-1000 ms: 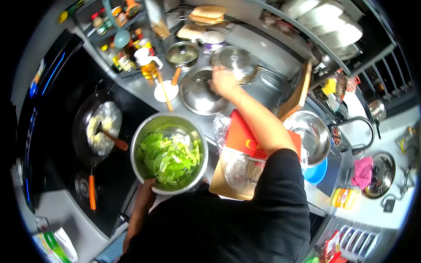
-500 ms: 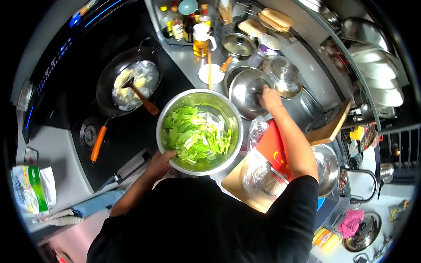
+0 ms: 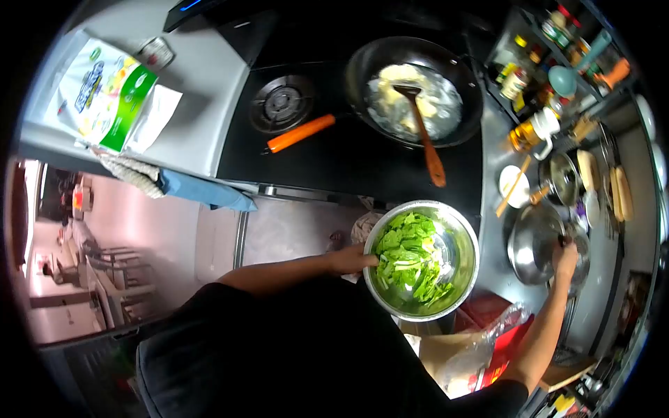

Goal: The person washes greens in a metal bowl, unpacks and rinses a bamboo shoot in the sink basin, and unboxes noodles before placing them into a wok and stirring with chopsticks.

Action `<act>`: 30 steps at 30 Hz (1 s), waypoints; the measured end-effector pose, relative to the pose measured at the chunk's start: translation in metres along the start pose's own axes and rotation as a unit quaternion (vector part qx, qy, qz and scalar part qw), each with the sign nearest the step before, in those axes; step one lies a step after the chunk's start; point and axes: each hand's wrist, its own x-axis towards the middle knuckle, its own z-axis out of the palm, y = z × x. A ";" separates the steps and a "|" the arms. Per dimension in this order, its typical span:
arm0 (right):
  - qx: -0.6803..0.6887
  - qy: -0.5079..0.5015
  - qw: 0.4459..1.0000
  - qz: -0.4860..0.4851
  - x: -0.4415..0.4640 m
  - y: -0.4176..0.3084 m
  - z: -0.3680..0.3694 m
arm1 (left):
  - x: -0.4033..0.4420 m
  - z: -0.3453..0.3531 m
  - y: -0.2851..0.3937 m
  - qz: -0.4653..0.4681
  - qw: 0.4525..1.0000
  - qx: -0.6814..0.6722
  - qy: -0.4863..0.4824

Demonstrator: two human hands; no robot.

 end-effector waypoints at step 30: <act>-0.020 0.029 0.997 0.070 -0.013 0.034 -0.004 | -0.177 -0.323 -0.165 0.318 0.693 -0.413 0.498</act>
